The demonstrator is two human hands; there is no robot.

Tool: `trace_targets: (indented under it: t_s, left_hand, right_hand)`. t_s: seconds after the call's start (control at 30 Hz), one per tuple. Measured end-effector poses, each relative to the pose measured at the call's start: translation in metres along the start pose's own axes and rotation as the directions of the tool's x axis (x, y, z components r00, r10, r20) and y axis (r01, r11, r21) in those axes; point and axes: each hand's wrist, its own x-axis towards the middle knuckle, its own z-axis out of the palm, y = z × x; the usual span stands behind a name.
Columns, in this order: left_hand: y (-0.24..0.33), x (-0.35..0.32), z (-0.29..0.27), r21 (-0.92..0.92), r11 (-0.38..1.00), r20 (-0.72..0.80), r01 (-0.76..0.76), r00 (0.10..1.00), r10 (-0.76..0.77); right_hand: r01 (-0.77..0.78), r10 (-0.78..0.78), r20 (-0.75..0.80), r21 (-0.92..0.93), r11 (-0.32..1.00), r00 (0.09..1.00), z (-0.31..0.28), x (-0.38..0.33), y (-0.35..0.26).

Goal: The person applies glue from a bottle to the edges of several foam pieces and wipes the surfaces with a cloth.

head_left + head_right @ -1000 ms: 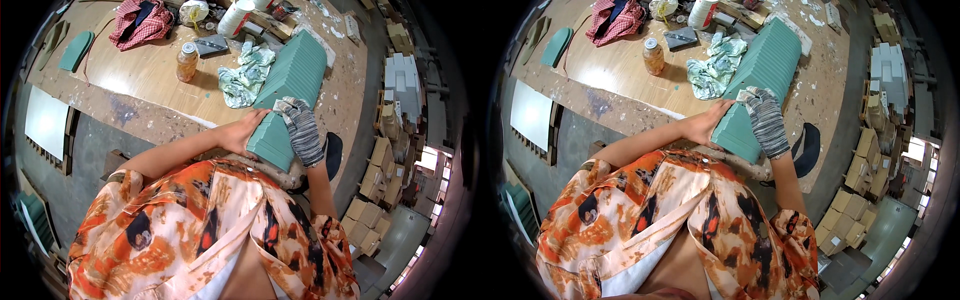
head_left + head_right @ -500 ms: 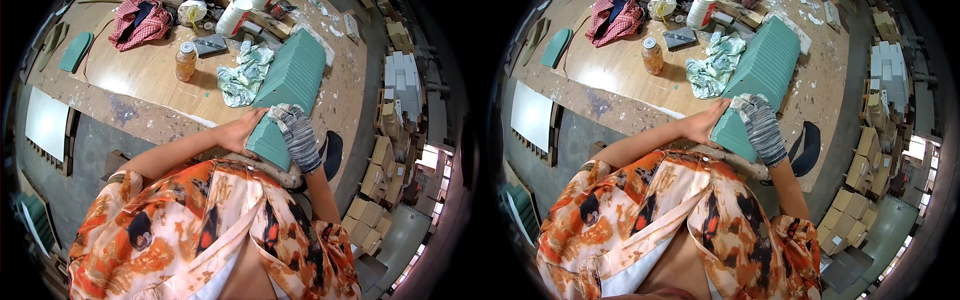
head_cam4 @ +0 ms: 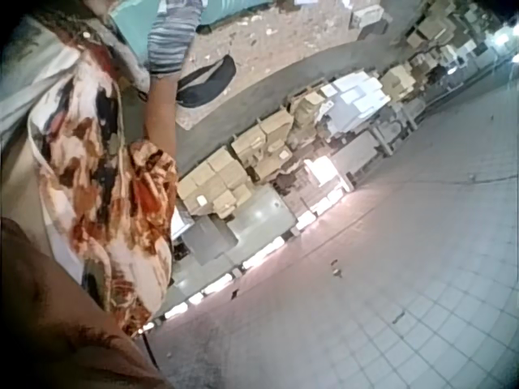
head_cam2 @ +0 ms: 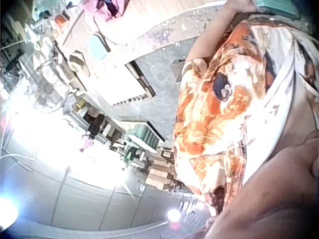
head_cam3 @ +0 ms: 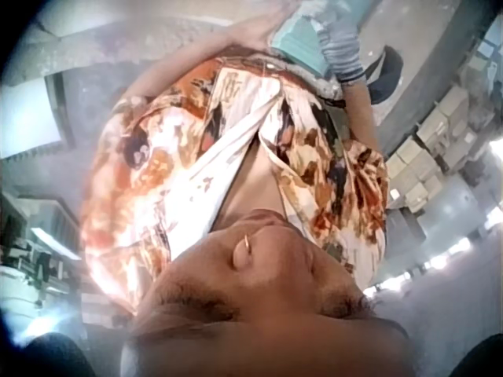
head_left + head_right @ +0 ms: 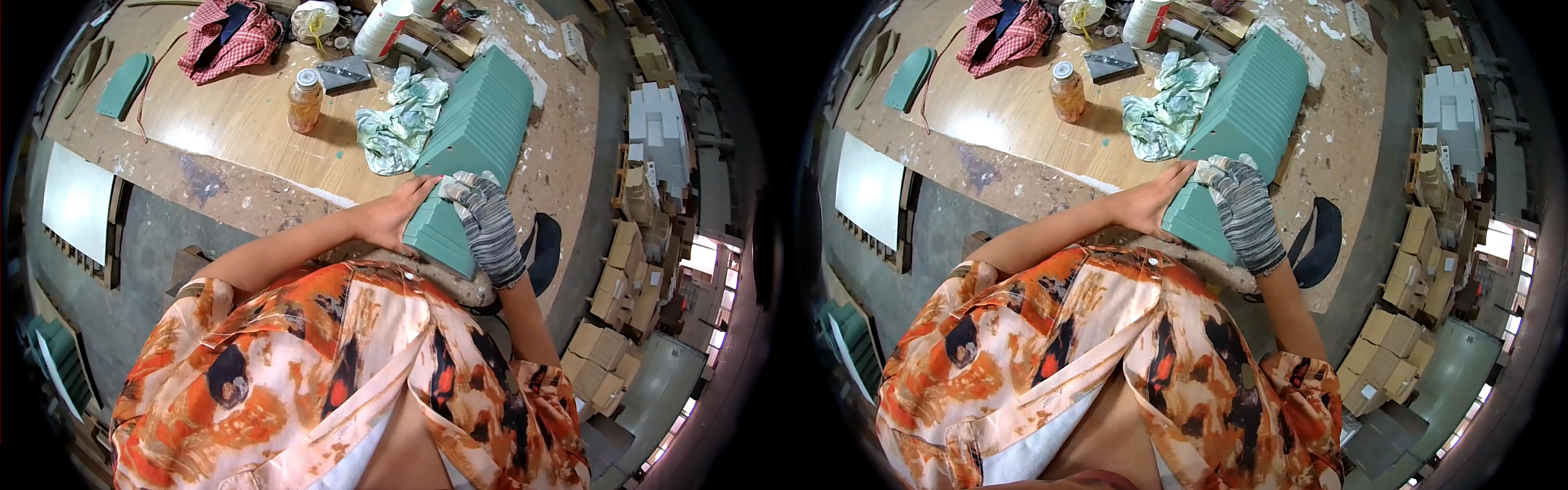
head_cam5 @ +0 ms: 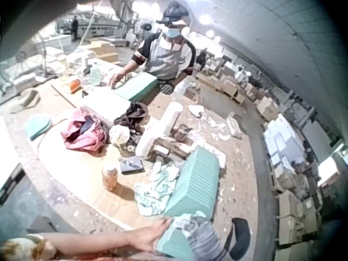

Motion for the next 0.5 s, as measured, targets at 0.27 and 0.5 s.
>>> trace_targets:
  t_s: [0.27,0.5]
  left_hand:
    - [-0.004,0.001,0.004,0.010,1.000,-0.013,-0.003,1.000,0.003]
    - [0.000,0.002,-0.002,-0.038,0.999,0.000,-0.001,1.000,0.001]
  right_hand:
    - [0.059,-0.060,0.042,0.031,0.998,0.997,0.004,0.000,0.003]
    - [-0.102,0.115,-0.087,0.145,0.984,0.989,0.001,0.008,0.019]
